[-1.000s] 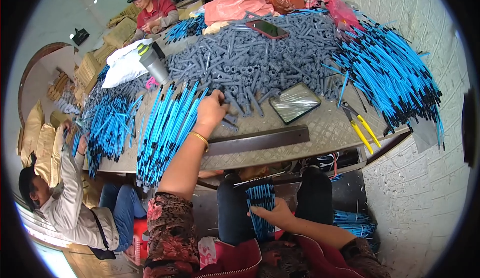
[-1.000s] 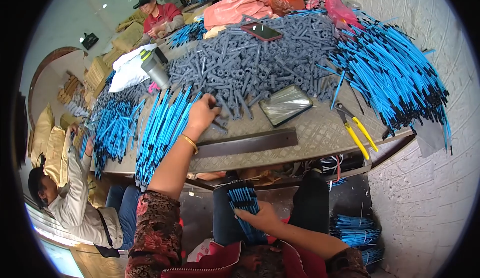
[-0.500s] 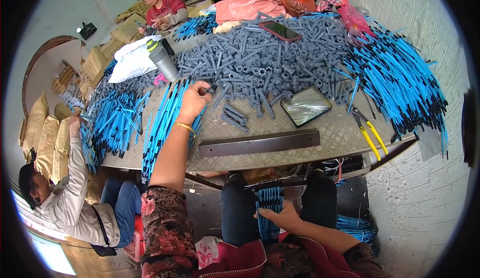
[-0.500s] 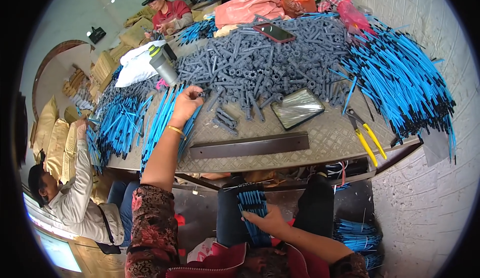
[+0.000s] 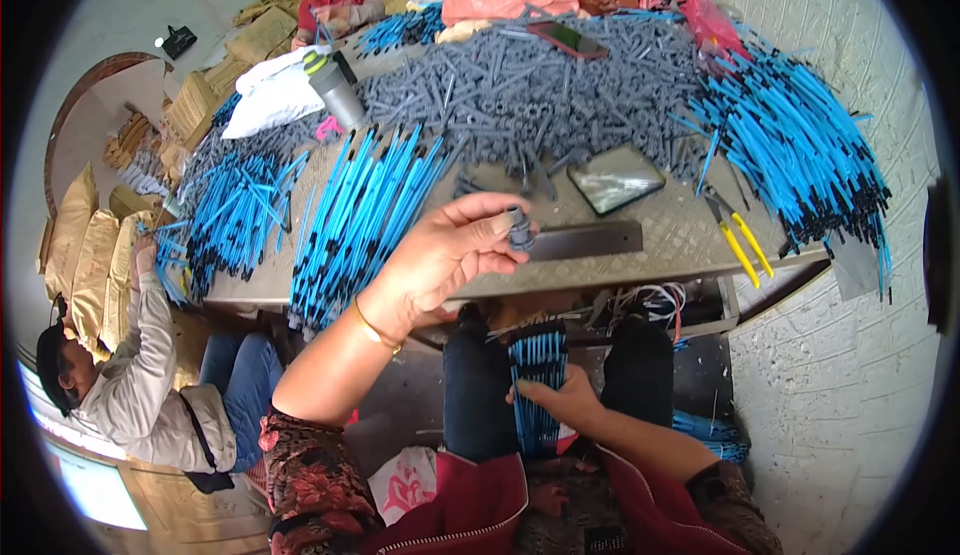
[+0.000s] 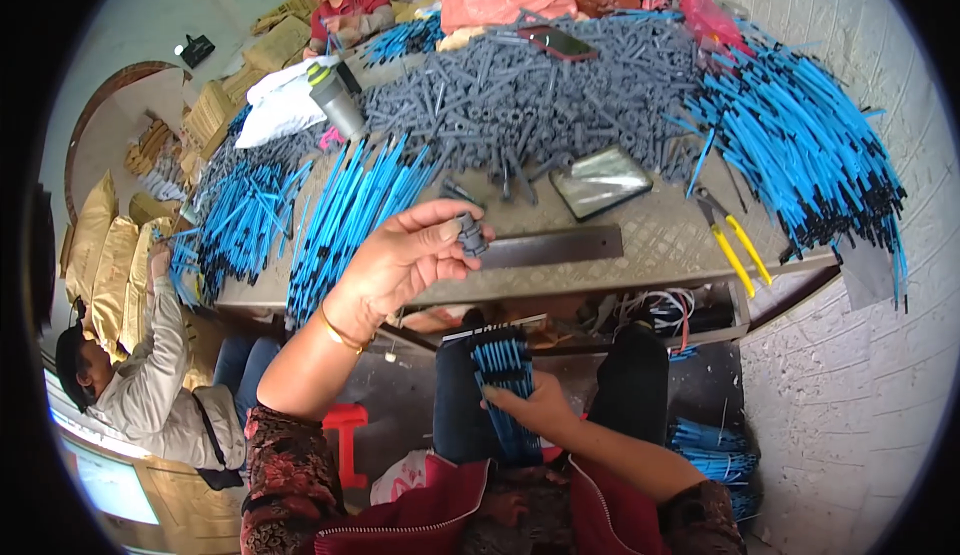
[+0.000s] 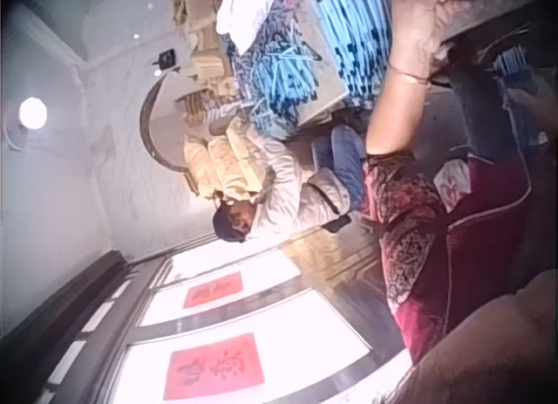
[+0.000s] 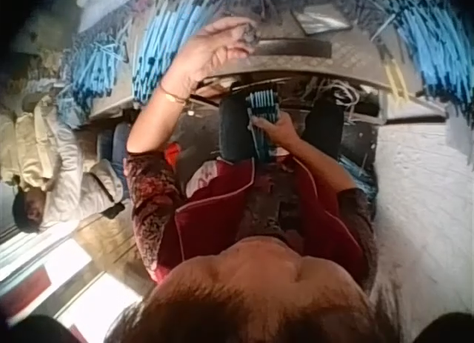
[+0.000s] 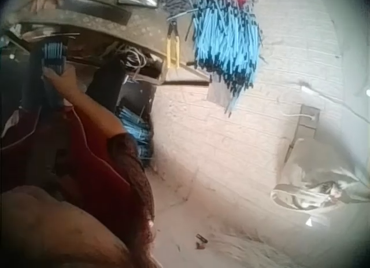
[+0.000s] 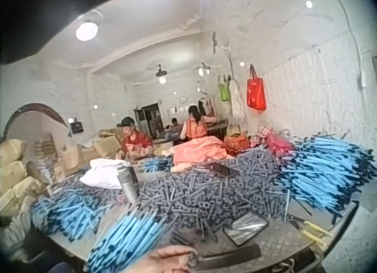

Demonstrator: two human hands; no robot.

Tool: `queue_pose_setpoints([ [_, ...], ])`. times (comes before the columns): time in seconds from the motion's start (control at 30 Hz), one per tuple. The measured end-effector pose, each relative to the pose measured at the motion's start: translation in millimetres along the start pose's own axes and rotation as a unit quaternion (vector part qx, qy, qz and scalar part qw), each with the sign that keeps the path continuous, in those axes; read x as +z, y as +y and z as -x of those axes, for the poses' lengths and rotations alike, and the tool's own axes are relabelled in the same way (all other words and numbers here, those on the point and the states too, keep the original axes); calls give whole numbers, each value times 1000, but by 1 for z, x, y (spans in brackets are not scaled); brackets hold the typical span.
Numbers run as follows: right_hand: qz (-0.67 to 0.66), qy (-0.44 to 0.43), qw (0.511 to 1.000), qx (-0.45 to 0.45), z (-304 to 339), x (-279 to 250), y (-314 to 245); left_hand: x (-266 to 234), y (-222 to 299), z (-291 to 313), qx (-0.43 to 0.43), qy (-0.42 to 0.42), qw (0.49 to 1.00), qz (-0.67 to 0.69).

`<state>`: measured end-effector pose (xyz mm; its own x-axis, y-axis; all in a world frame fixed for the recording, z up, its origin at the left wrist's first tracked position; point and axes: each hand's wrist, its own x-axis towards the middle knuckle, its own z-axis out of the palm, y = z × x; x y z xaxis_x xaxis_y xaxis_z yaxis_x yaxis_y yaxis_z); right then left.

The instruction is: Assembling and trimming bundles of blue wire-like components using pliers.

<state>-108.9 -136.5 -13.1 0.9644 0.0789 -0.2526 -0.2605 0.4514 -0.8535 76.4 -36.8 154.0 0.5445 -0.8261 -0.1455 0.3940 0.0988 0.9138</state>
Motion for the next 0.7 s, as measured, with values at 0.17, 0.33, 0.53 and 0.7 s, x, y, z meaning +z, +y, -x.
queue_pose_setpoints([
  [0.17,-8,0,1000,2,-1,3,-3,-14,-38,40,-25,56,997,54],
  [0.33,6,4,1000,-4,-7,5,-4,-24,-50,56,-77,77,993,51],
  [0.53,16,-3,1000,1,-10,11,-5,-27,-51,64,-82,70,994,17],
  [0.7,49,-1,999,4,-12,15,-5,-30,-47,68,-73,84,993,-31],
])
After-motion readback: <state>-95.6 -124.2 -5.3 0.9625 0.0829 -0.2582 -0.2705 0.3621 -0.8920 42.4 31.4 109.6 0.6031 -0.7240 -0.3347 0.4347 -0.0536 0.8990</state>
